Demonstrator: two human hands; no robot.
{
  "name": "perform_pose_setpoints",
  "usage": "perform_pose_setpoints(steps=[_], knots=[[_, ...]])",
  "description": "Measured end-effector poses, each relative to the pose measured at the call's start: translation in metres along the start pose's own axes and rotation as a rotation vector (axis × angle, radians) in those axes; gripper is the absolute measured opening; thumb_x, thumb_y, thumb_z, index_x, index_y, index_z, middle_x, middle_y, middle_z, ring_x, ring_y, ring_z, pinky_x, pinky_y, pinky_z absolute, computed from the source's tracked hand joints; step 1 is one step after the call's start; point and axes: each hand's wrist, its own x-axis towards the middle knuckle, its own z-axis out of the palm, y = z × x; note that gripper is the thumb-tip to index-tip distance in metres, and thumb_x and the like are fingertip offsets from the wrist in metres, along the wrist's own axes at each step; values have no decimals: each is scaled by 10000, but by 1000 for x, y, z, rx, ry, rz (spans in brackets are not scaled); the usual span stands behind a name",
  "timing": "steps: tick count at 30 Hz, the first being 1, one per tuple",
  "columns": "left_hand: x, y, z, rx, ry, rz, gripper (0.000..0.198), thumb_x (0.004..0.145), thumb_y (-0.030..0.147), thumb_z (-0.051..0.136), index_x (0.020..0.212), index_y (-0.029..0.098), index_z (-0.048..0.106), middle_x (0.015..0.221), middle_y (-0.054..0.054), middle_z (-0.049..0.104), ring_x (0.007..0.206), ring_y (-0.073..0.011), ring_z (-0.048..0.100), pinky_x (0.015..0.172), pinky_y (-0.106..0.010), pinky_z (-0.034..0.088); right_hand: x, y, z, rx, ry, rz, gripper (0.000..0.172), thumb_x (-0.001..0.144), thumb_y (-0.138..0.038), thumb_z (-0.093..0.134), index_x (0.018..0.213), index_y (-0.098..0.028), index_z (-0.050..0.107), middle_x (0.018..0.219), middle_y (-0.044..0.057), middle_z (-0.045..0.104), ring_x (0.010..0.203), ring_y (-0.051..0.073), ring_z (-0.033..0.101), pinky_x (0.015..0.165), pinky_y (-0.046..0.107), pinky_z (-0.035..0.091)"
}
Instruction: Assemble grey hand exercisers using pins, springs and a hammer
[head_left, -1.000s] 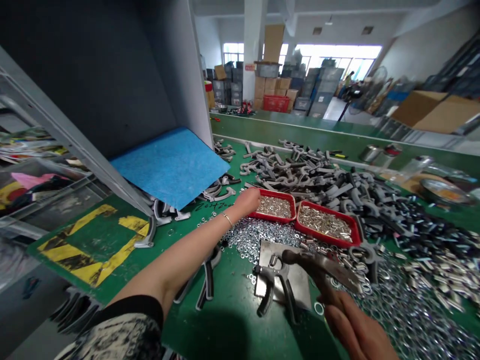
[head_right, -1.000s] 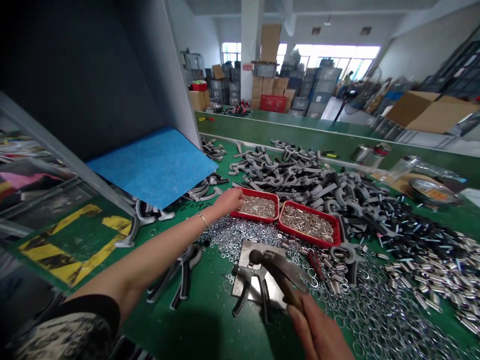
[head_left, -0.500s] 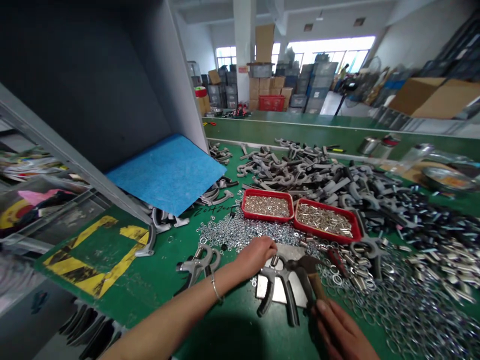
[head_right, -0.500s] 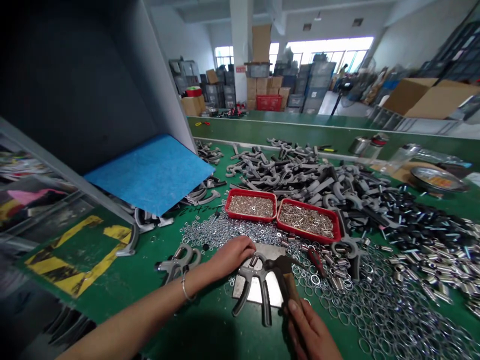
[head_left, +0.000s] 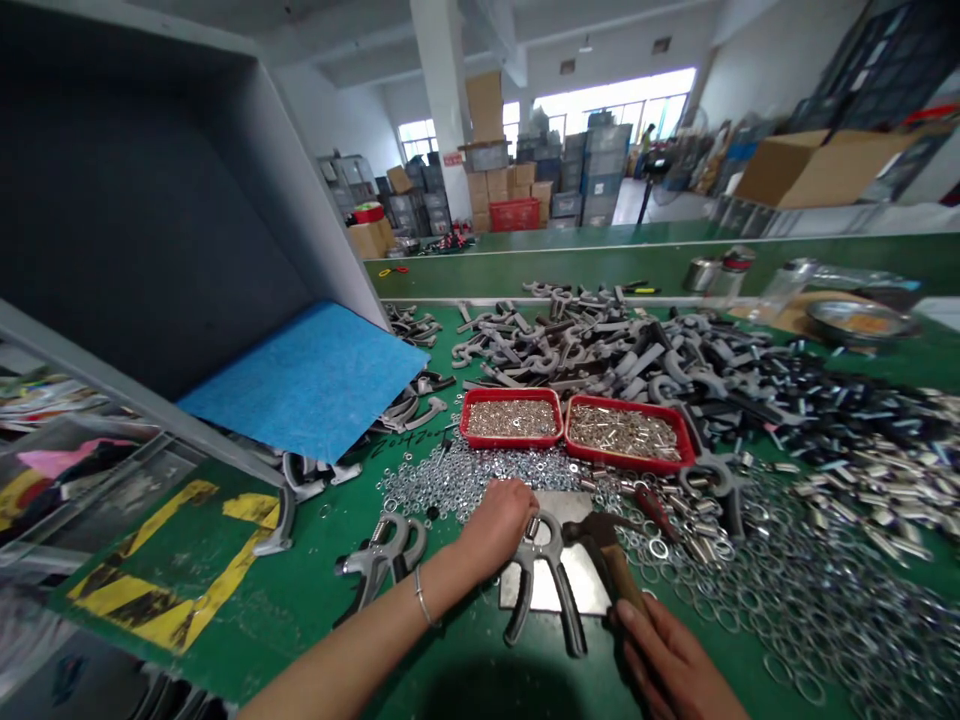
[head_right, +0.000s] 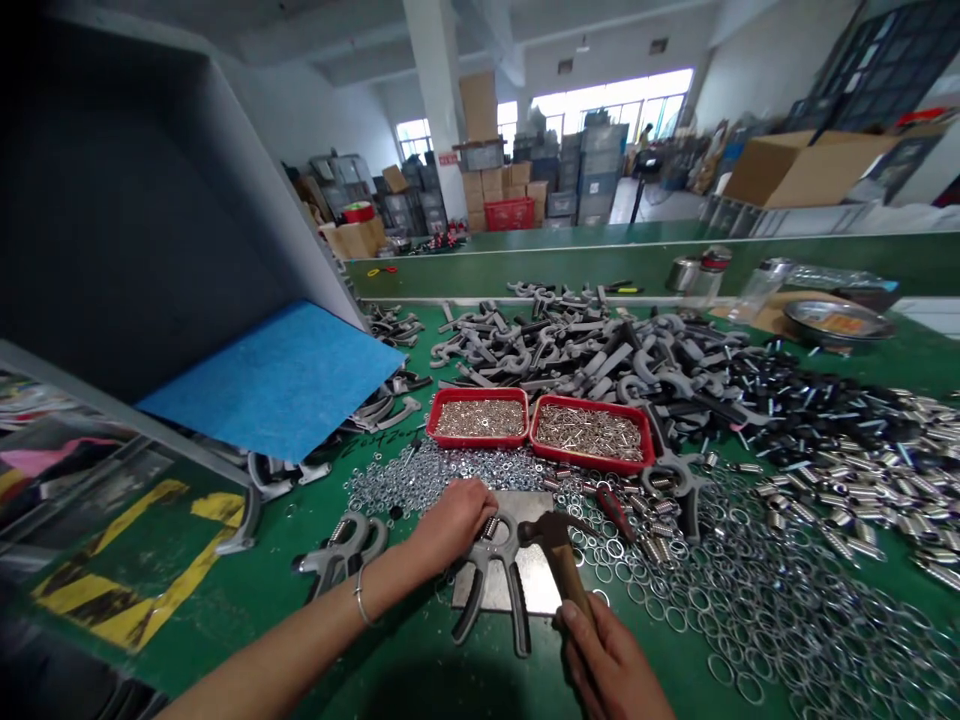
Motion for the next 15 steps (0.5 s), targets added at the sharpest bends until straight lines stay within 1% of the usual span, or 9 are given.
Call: perform_pose_setpoints(steps=[3,5,7,8,9,11,13,14,15], knots=[[-3,3,5,66,0,62,174,969,137,453,912,131,617,935,-94,632,926,-244,569,913,-424,411,0,2,0,-31,-27,-11,470,724,-628,717,965,-243,597,674,-47,495,535,87,462,399,146,305],[-5,4,8,159,3,163,192,957,95,431,923,114,618,945,-114,625,944,-258,559,934,-440,397,2,4,-3,-86,-64,-49,455,762,-637,672,976,-247,575,614,-71,424,485,88,398,379,165,261],[-5,4,11,282,10,286,197,955,96,423,920,108,616,931,-121,621,929,-264,558,925,-443,400,6,3,-8,-181,-96,-127,432,808,-646,609,964,-245,565,599,-77,400,483,99,388,399,189,294],[-5,3,11,331,14,327,199,958,103,419,919,109,614,917,-117,620,911,-263,560,907,-438,408,10,0,-12,-253,-109,-187,416,836,-642,573,950,-241,567,612,-68,420,508,110,417,431,203,337],[-4,3,11,356,24,336,190,963,124,424,933,109,611,912,-115,621,899,-264,562,887,-434,417,13,-5,-16,-342,-116,-257,404,863,-631,539,941,-237,572,638,-54,457,550,126,460,480,220,386],[-6,1,7,321,71,261,187,975,211,460,1045,100,592,981,-127,629,937,-278,563,875,-437,428,18,-21,-23,-567,-139,-382,391,908,-600,477,948,-227,588,698,-17,545,639,165,537,588,267,451],[-11,-1,0,225,159,134,296,978,298,487,1194,100,531,1103,-142,617,1020,-290,550,907,-450,425,15,-46,-25,-786,-172,-455,382,936,-568,434,977,-225,599,763,20,624,708,202,592,671,307,471],[-16,-3,-4,165,201,73,319,982,310,482,1231,112,506,1148,-140,605,1055,-287,539,931,-452,417,11,-59,-24,-868,-186,-481,379,946,-557,417,1000,-229,599,796,33,652,734,215,610,695,319,472],[-23,-4,-9,103,229,28,297,990,290,463,1236,128,501,1168,-130,597,1075,-275,531,953,-447,407,5,-73,-21,-930,-193,-512,375,953,-550,402,1012,-235,596,820,41,669,751,223,622,705,324,472]])
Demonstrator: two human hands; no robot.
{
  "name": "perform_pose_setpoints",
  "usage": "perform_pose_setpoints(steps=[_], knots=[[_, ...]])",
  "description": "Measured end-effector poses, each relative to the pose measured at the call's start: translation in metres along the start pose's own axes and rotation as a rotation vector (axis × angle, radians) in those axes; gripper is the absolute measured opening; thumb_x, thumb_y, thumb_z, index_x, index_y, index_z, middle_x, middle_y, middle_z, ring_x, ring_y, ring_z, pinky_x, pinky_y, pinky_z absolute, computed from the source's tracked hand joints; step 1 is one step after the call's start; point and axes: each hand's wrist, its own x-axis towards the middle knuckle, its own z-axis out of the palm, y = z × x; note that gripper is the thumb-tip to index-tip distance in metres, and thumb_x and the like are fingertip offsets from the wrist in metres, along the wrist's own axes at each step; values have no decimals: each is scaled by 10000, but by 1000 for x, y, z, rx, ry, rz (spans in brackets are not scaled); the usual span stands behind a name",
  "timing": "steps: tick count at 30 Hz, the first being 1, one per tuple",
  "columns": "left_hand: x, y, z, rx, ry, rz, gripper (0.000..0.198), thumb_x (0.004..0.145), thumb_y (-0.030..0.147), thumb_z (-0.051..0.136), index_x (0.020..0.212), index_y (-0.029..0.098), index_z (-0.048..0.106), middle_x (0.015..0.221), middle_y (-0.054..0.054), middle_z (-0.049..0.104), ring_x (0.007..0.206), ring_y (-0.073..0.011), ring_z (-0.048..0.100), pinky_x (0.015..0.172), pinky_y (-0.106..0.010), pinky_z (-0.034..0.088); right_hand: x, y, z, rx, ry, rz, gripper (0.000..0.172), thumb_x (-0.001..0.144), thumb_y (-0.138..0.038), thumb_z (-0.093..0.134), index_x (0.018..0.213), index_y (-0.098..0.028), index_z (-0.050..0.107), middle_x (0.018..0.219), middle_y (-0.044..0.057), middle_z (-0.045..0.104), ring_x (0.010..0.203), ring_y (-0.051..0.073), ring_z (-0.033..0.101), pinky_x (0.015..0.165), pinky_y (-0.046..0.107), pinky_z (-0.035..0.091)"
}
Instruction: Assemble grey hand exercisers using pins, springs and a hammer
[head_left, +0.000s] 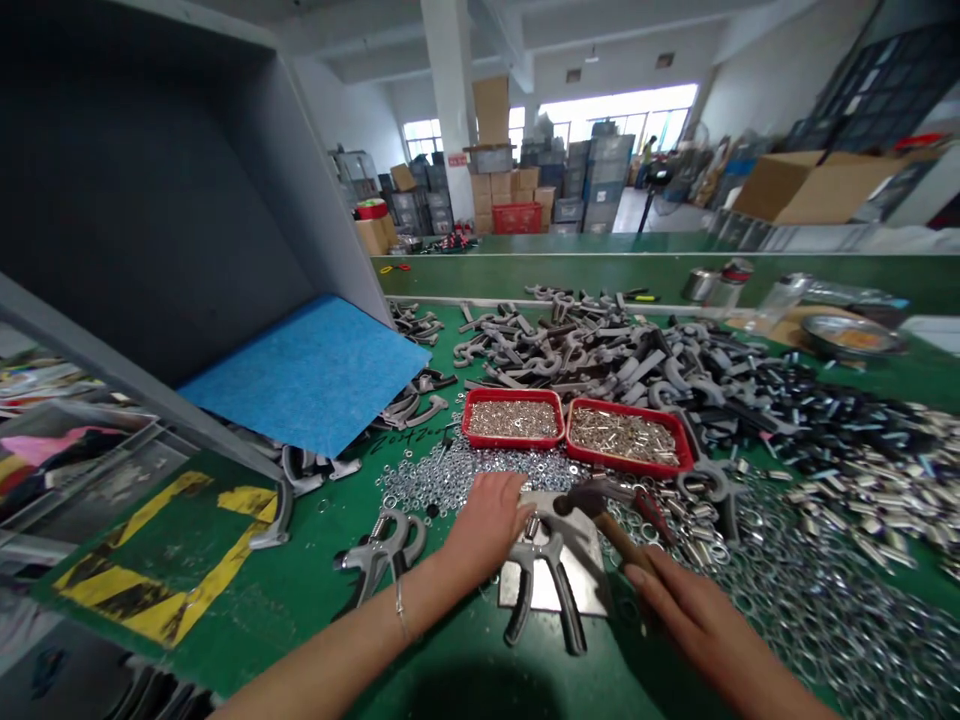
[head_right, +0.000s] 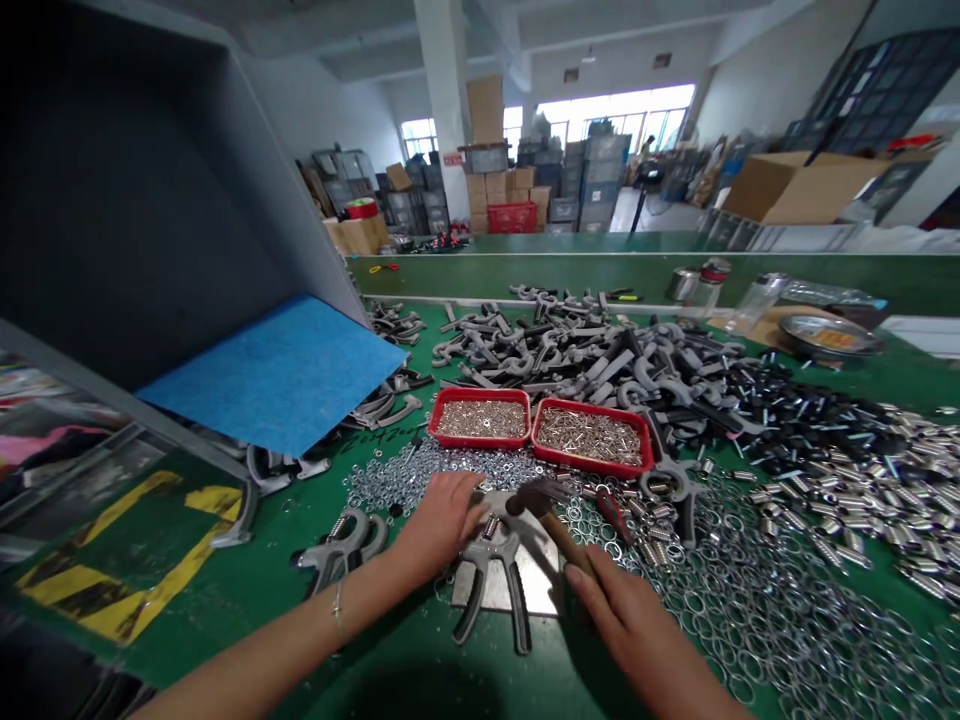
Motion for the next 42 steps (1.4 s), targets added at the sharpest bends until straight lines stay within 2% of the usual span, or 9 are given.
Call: perform_pose_setpoints(steps=[5,10,13,15,18,22,30,37,42], knots=[[-32,0,-19,-152,-93,-27,214,950,203,497,1152,172,561,1117,-86,595,1059,-250,509,979,-435,382,8,-38,-13,-175,37,-124,361,993,-518,310,1000,-257,560,857,46,680,803,220,646,715,304,469],[-34,8,-15,-21,-300,15,125,940,220,530,947,159,639,975,-81,626,975,-265,528,910,-439,401,38,-21,7,-359,-87,-48,358,968,-496,352,929,-226,583,816,79,702,739,258,665,696,354,479],[-30,7,-11,18,-309,10,134,945,201,523,920,150,645,968,-86,628,962,-266,528,906,-438,394,47,-19,5,-131,-64,-51,399,962,-538,368,876,-229,606,835,53,700,796,226,660,749,328,502],[-31,5,-11,1,-301,3,119,942,209,539,933,152,643,985,-80,626,974,-266,521,929,-437,381,44,-20,2,99,27,9,428,936,-598,397,871,-229,602,742,20,671,645,177,624,614,279,513],[-37,8,-11,-60,-295,11,111,946,237,550,954,162,631,998,-63,620,988,-254,509,953,-420,368,35,-11,4,446,60,215,482,882,-684,435,872,-222,569,481,-67,494,317,87,350,298,199,311],[-40,22,-5,-110,-282,108,153,953,305,554,1009,177,615,1025,-58,615,1016,-245,501,949,-398,368,21,20,16,716,127,382,490,832,-702,526,871,-214,540,436,-101,437,268,40,233,252,146,224],[-1,9,-3,-230,-294,167,235,929,321,592,1134,207,611,1028,-62,623,988,-229,550,885,-343,409,4,45,32,824,204,376,485,803,-704,575,875,-228,523,478,-100,462,292,22,224,261,122,226],[24,8,20,-95,-296,381,165,921,125,512,873,154,667,899,-96,650,907,-244,575,892,-381,422,6,51,36,814,176,330,468,818,-692,569,855,-230,501,471,-108,456,277,25,229,252,132,235],[27,15,18,-315,-295,176,128,880,106,536,829,151,645,858,-77,661,873,-223,603,878,-361,450,7,58,38,818,164,267,433,854,-657,552,858,-230,487,467,-112,481,255,28,239,243,138,244]])
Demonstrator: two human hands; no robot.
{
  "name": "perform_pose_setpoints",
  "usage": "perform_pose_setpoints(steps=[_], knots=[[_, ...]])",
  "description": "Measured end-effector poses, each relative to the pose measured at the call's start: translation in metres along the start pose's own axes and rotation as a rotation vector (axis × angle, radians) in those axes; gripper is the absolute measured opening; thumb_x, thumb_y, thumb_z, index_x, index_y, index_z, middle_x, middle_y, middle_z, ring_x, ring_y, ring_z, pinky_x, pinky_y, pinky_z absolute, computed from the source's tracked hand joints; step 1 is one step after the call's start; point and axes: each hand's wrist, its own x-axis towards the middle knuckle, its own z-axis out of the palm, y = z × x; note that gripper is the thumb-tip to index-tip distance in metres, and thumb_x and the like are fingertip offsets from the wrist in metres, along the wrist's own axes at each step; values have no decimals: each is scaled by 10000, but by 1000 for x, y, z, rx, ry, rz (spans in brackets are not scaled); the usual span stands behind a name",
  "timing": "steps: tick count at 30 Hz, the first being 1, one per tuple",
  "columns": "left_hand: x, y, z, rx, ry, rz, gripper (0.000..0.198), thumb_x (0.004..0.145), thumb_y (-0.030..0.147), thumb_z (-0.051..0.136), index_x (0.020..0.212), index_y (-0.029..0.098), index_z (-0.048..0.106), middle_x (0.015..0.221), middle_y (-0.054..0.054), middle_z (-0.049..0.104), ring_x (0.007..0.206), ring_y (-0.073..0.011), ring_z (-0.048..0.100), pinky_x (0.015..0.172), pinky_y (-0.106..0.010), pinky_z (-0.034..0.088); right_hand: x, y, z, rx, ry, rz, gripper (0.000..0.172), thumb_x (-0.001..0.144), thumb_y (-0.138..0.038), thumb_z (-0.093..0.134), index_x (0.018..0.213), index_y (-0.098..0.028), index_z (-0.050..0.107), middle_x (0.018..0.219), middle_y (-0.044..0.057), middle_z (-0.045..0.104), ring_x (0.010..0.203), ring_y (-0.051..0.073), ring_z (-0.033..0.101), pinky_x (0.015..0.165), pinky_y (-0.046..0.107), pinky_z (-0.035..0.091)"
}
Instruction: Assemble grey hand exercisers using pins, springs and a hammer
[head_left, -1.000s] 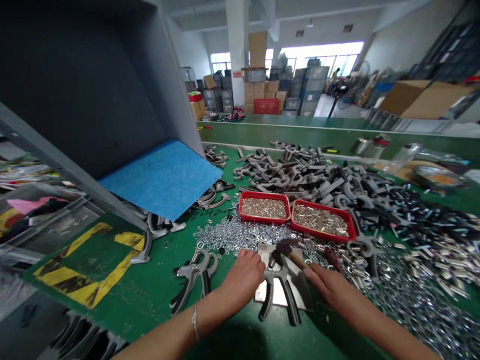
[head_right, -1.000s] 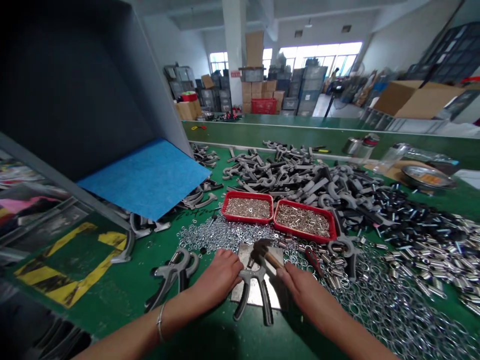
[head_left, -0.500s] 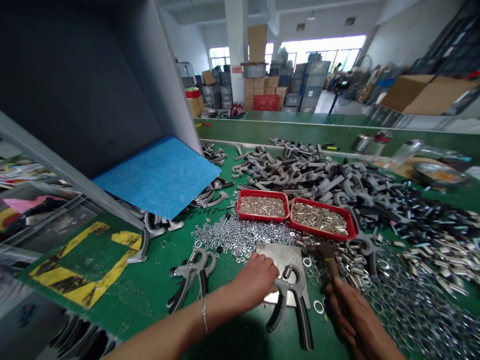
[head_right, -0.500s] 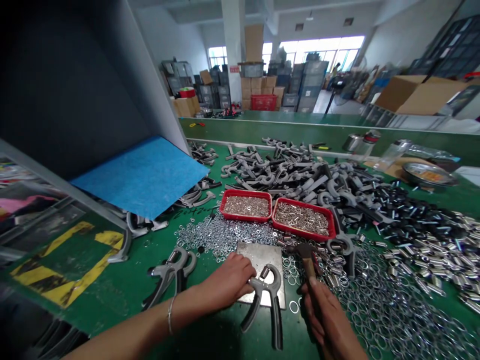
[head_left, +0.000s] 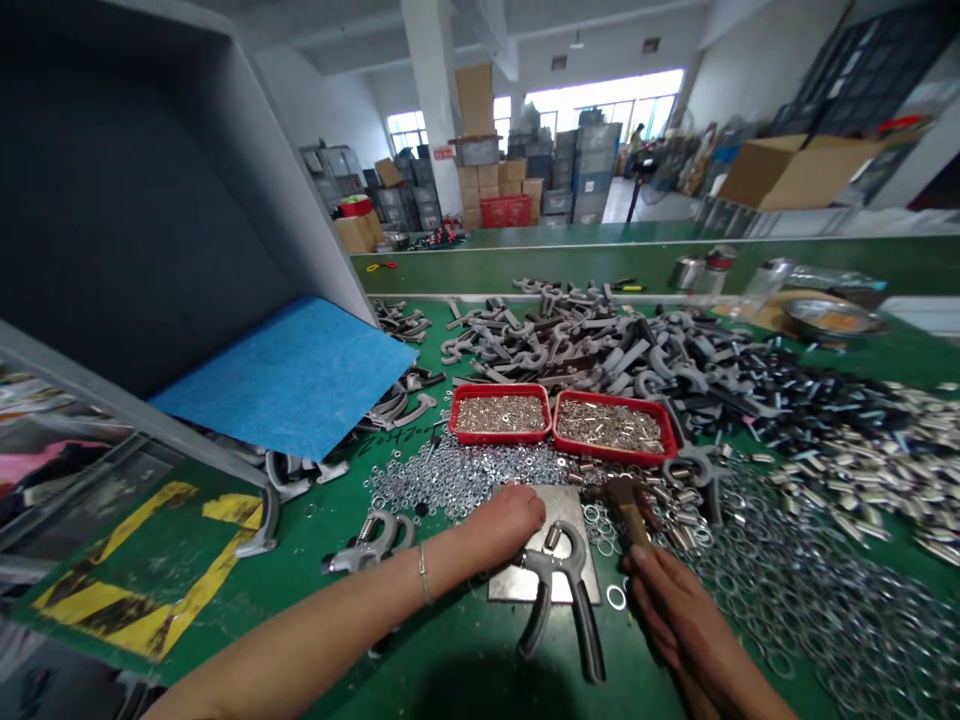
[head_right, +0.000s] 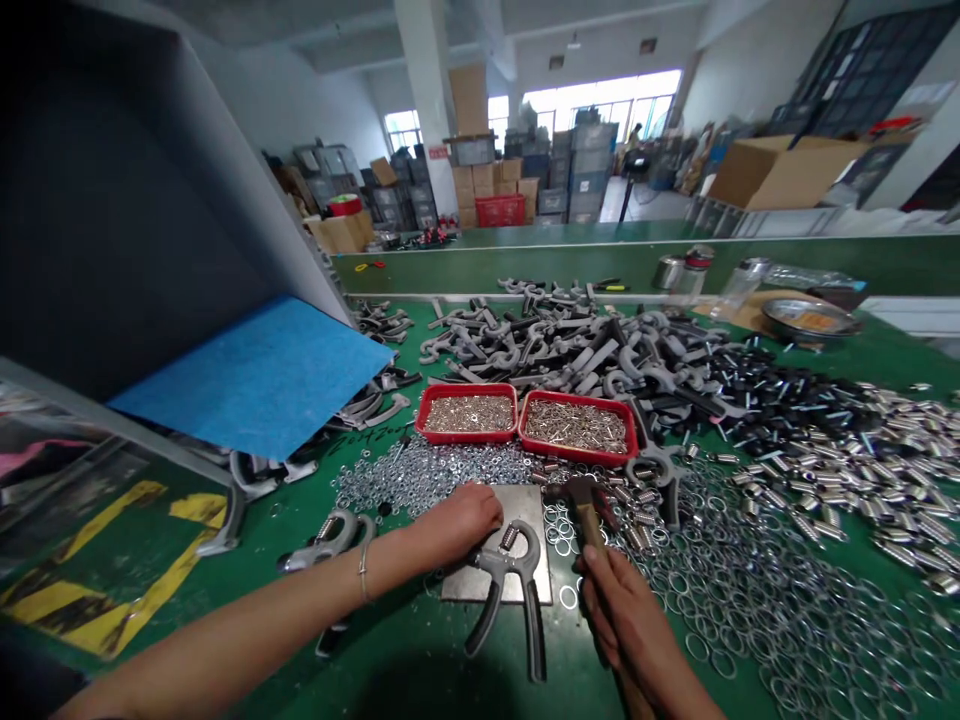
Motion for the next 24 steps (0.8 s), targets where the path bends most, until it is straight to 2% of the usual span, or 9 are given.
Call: perform_pose_setpoints(steps=[3,5,8,11,14,19,24], knots=[[-1,4,-3,-97,44,-86,110,880,133,519,896,156,626,864,-43,658,821,-175,615,758,-280,477,1,2,-1,-20,-23,-5,412,875,-635,540,840,-230,477,412,-125,441,247,41,263,253,144,241],[-1,6,-4,-267,89,-173,101,855,144,539,920,155,615,831,-20,650,761,-150,615,695,-244,476,2,3,-1,-26,-33,-11,402,892,-622,525,819,-230,467,380,-132,406,246,47,279,266,147,230],[0,9,-4,-553,145,-275,107,822,179,591,921,154,625,789,2,647,736,-144,613,691,-240,474,2,5,-2,-17,-30,-32,391,904,-605,515,810,-230,454,370,-137,396,247,44,281,279,149,218],[0,10,-3,-608,123,-266,98,852,221,585,890,160,651,810,-3,668,766,-153,615,728,-254,463,2,6,-1,-3,-34,-52,386,903,-600,518,807,-235,438,367,-139,399,243,44,284,281,150,212],[1,11,-1,-509,87,-236,139,897,248,549,866,169,660,816,-9,671,773,-159,606,742,-265,453,1,6,-1,11,-28,-56,388,897,-606,518,803,-241,429,375,-140,409,245,47,281,277,151,226],[4,16,7,-161,114,-171,207,960,272,498,872,172,657,902,-48,657,883,-193,583,853,-326,434,0,3,2,9,4,-66,396,868,-617,545,800,-246,421,404,-141,429,248,47,275,267,148,237],[8,22,15,77,77,-130,226,984,269,481,875,150,640,900,-60,651,884,-214,580,857,-368,431,-1,3,2,-1,9,-75,388,870,-608,543,806,-246,420,394,-144,428,240,48,293,264,148,244]])
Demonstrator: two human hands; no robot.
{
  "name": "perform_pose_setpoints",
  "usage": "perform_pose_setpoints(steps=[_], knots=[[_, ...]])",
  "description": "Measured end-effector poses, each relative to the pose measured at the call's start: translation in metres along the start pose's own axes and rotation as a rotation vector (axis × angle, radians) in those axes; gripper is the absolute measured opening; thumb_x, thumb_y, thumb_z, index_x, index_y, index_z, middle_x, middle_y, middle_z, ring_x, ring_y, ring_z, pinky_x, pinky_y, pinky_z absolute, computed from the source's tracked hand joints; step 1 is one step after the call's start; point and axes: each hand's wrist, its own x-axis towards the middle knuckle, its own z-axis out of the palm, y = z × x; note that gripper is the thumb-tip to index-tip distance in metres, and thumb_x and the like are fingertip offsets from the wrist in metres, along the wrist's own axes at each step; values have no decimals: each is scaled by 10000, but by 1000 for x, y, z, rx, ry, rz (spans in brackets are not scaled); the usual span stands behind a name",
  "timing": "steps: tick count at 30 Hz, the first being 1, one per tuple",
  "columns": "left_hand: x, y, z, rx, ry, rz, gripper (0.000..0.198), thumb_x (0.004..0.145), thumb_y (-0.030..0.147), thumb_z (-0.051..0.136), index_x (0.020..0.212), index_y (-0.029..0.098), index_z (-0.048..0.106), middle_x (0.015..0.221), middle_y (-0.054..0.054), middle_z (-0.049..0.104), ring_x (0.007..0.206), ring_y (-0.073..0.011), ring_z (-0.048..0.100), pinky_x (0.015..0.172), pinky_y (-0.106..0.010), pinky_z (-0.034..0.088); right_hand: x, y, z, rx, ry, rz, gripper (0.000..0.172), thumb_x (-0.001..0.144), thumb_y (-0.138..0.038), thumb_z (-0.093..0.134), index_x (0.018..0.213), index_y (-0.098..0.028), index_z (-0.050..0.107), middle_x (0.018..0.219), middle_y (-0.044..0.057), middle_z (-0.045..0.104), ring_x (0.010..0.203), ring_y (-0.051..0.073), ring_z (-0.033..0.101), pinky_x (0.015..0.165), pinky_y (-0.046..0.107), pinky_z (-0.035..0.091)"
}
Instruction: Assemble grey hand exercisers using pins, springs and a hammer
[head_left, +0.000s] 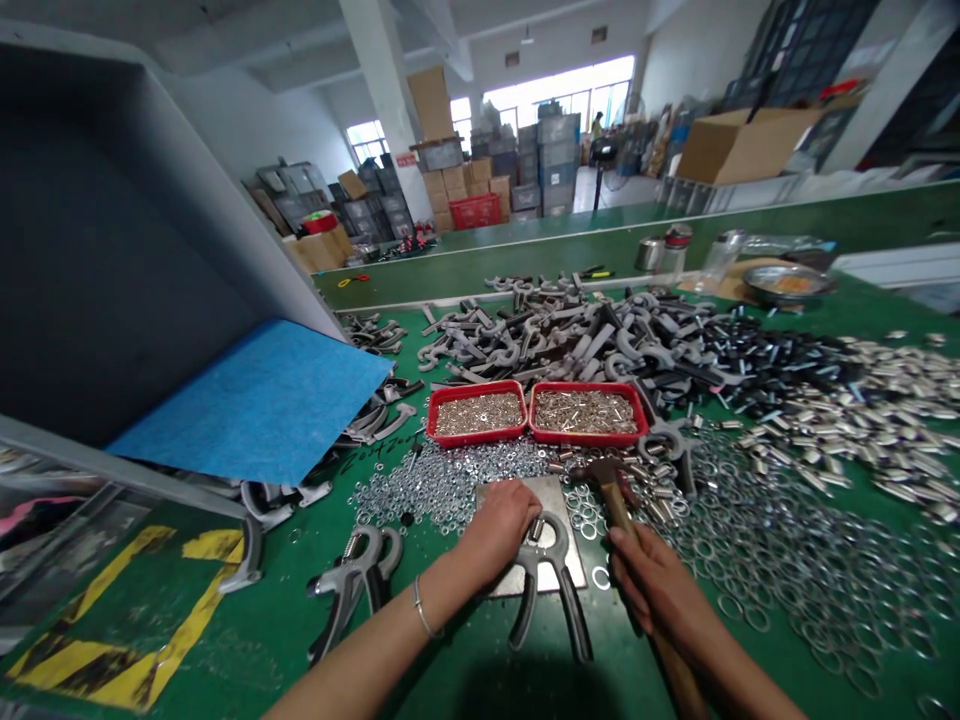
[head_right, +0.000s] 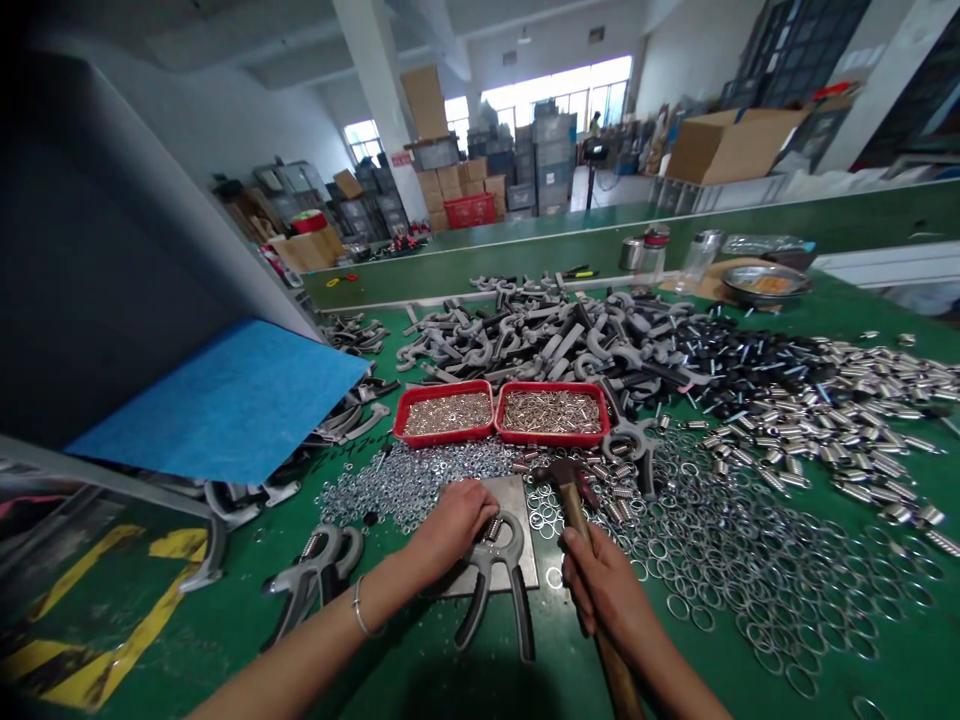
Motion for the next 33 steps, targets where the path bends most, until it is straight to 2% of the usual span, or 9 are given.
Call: perform_pose_setpoints(steps=[8,12,16,24,27,30,33], knots=[[0,-1,12,188,51,117,193,978,232,493,875,133,623,894,-77,630,903,-241,575,853,-405,446,2,0,0,-26,-1,15,388,887,-595,525,775,-237,428,365,-138,428,229,49,328,271,147,236],[0,5,8,103,85,65,196,979,227,488,846,150,609,876,-60,634,876,-223,584,854,-388,453,1,-1,0,-33,4,15,386,883,-599,528,785,-236,438,376,-137,438,225,51,327,260,148,244],[-1,7,4,-1,60,19,178,969,239,515,844,151,606,883,-58,643,883,-215,586,861,-365,452,0,-4,1,-45,8,12,397,875,-609,531,774,-237,437,374,-136,429,226,53,328,259,151,249],[1,6,12,46,63,33,191,969,249,511,849,144,617,893,-73,643,896,-232,586,859,-377,447,2,0,-1,-42,-5,-4,386,901,-589,512,769,-236,428,374,-135,433,230,51,325,268,151,242],[-1,7,14,191,49,106,211,980,223,470,866,136,625,888,-82,630,893,-243,582,855,-393,448,1,0,-1,-49,-7,-14,375,917,-577,495,774,-237,424,364,-138,418,232,55,328,274,154,227],[-2,7,15,381,18,275,209,975,156,429,907,120,623,901,-99,615,909,-260,563,900,-428,427,0,-1,3,-58,-1,-25,381,908,-591,495,777,-240,421,382,-134,426,242,59,332,280,165,225],[-2,7,15,430,-18,355,193,970,134,425,929,128,613,918,-94,609,926,-251,552,938,-429,414,-3,-4,3,-99,6,-26,400,901,-623,470,786,-242,427,424,-122,460,250,59,311,295,186,242]])
